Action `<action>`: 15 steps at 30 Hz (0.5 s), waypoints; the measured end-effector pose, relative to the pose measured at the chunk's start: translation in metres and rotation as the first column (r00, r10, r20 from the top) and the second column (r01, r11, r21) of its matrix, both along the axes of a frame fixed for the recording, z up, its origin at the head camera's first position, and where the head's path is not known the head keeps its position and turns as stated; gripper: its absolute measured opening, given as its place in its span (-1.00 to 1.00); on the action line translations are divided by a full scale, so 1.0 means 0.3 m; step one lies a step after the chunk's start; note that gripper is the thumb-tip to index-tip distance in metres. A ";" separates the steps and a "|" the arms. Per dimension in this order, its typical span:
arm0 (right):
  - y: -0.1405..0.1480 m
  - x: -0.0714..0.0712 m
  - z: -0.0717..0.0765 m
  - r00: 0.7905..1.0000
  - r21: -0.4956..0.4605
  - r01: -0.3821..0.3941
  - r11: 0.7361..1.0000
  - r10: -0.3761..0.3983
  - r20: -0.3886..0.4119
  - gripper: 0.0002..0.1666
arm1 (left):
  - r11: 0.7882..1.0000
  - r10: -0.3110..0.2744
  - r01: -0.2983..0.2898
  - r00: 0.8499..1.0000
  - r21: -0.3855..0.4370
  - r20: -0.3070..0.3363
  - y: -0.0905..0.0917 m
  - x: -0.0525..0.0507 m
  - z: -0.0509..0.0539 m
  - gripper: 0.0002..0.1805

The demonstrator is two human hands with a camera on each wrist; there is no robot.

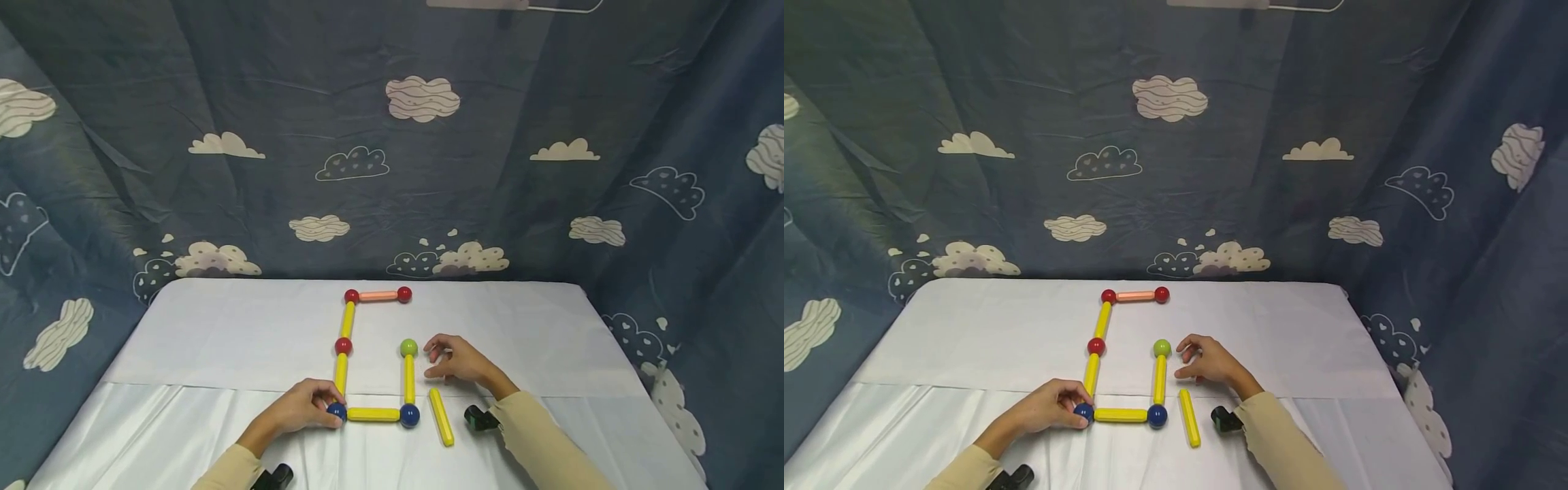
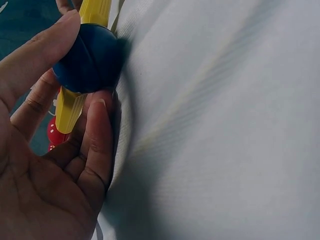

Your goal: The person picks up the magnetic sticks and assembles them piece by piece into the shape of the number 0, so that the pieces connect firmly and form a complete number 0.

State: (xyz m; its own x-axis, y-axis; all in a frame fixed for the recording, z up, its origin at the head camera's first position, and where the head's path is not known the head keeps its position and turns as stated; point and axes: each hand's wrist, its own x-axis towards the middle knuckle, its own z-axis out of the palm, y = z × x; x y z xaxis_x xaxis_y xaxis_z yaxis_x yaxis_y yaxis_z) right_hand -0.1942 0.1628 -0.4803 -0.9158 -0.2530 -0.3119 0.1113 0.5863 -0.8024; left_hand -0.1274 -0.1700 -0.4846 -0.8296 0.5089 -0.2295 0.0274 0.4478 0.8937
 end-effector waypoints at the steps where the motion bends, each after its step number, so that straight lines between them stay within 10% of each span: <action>1: 0.004 0.007 -0.002 1.000 0.006 -0.005 1.000 0.005 0.002 -0.48 | 1.000 -0.001 0.001 1.000 0.000 0.001 0.001 -0.001 0.000 -0.70; 15: 0.012 0.117 0.018 0.989 0.034 -0.147 0.989 0.147 -0.005 -0.49 | 1.000 0.000 0.000 1.000 -0.008 -0.005 0.000 0.000 0.000 -0.67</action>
State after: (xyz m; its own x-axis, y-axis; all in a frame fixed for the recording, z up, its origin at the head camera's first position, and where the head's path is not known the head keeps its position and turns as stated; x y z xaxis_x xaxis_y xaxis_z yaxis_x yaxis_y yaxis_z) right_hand -0.1590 0.1665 -0.4749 -0.8718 -0.3742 -0.3161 0.0165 0.6226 -0.7824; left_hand -0.1273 -0.1699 -0.4847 -0.8305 0.5075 -0.2298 0.0316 0.4547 0.8901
